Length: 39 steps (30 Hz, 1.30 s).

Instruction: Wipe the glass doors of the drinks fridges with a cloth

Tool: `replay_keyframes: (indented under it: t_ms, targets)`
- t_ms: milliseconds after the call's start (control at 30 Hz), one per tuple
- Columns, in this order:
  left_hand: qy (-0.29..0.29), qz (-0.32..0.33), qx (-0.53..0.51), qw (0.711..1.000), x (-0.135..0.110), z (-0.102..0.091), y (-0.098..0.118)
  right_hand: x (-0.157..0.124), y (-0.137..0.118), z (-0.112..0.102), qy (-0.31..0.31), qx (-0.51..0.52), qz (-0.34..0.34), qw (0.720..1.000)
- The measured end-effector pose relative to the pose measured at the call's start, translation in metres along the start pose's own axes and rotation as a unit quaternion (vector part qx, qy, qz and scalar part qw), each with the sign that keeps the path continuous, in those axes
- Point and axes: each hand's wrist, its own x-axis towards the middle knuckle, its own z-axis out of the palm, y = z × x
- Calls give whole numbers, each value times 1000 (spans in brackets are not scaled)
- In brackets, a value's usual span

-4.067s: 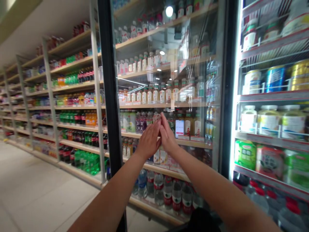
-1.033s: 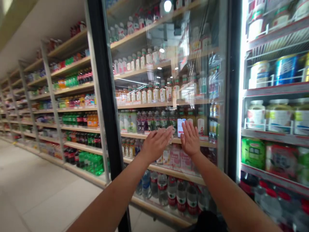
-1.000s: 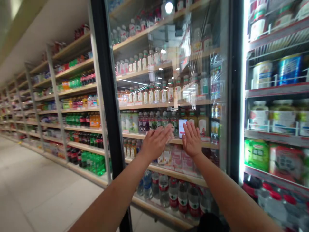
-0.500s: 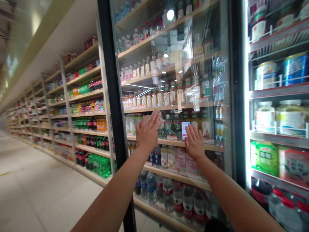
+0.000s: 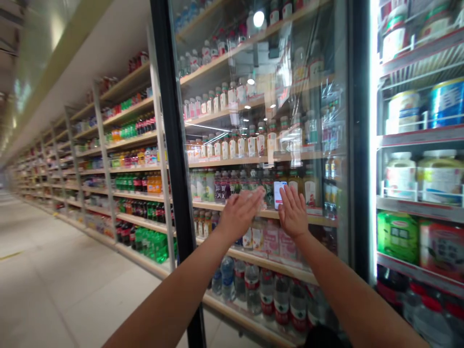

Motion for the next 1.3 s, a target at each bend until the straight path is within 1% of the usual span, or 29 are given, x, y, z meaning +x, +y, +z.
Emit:
replay_keyframes:
  t_ms: [33, 67, 100, 133, 200, 233, 267, 300, 400, 433, 467, 567, 600, 633, 667, 767, 800, 833, 867, 933, 967, 1000, 1033, 1100, 1133, 1167, 1200, 1267, 1300]
  targets:
    - [-2, 47, -3, 999, 0, 1, 2, 0, 0, 0, -1, 0, 1, 1000]
    - [-3, 60, -2, 998, 0, 2, 2, 0, 0, 0, -3, 1, 2, 1000]
    - [-2, 35, 1, 999, 2, 2, 1, 0, 0, 0, -5, 1, 2, 1000]
    - [-1, -20, 4, 1000, 4, 1, -1, 0, 0, 0, -5, -1, 2, 1000]
    - [3, -141, 6, 990, 8, 0, -2, 0, 0, 0, -5, -7, 1, 1000]
    - [4, -178, 4, 984, 9, 0, 0, 1, 1, 0, -4, -10, -2, 1000]
    - [4, -186, 1, 983, 8, 0, 3, 1, 1, 0, -1, -13, -5, 1000]
    - [2, -163, -2, 987, 6, 1, 7, 1, 1, 0, 2, -15, -8, 1000]
    - [-19, -20, -5, 1000, -3, 3, 18, 0, 2, -1, 9, -14, -14, 1000]
    - [-26, -4, -3, 1000, -4, 3, 18, -1, 2, 0, 11, -11, -14, 1000]
    - [-31, -20, 1, 999, -5, 3, 16, -2, 3, 0, 13, -8, -15, 1000]
    - [-22, -156, 8, 988, -3, 1, 7, -4, 3, 3, 20, 2, -14, 1000]
    - [-14, -186, 8, 982, -3, 1, 6, -5, 4, 3, 22, 4, -14, 1000]
    - [-9, -192, 7, 981, -4, 1, 7, -5, 3, 4, 24, 5, -14, 1000]
    - [-7, -166, 6, 986, -6, 2, 9, -5, 3, 4, 25, 5, -15, 1000]
    - [-16, -1, -3, 1000, -14, 4, 14, -4, 3, 3, 22, -1, -15, 1000]
    - [-18, 26, -3, 999, -15, 4, 14, -4, 3, 3, 21, -3, -15, 1000]
    - [-18, 19, -1, 1000, -15, 3, 13, -4, 2, 2, 21, -5, -15, 1000]
    - [-15, -19, 4, 1000, -15, 2, 10, -4, 2, 2, 20, -6, -15, 1000]
    - [-5, -126, 16, 992, -13, 0, 7, -4, 1, 2, 17, -8, -14, 1000]
    - [0, -158, 21, 987, -13, -1, 7, -5, 1, 1, 15, -8, -12, 1000]
    - [3, -160, 23, 987, -14, -2, 8, -4, 1, 0, 13, -8, -11, 1000]
    - [6, -131, 20, 991, -16, -2, 10, -4, 2, 0, 12, -9, -11, 1000]
    - [8, -39, 13, 999, -21, -1, 12, 2, 6, -2, 7, -7, -20, 1000]
    - [8, -11, 12, 1000, -22, -1, 12, 6, 9, -3, 3, -7, -25, 1000]
    - [9, -11, 13, 1000, -22, 0, 10, 12, 12, -3, 0, -7, -23, 1000]
    - [10, -39, 17, 999, -20, 1, 9, 18, 15, -3, -3, -10, -12, 1000]
    - [20, -128, 27, 991, -13, 4, 8, 30, 20, -2, -4, -16, 26, 1000]
    - [28, -161, 30, 986, -9, 6, 10, 35, 22, 0, -2, -18, 46, 999]
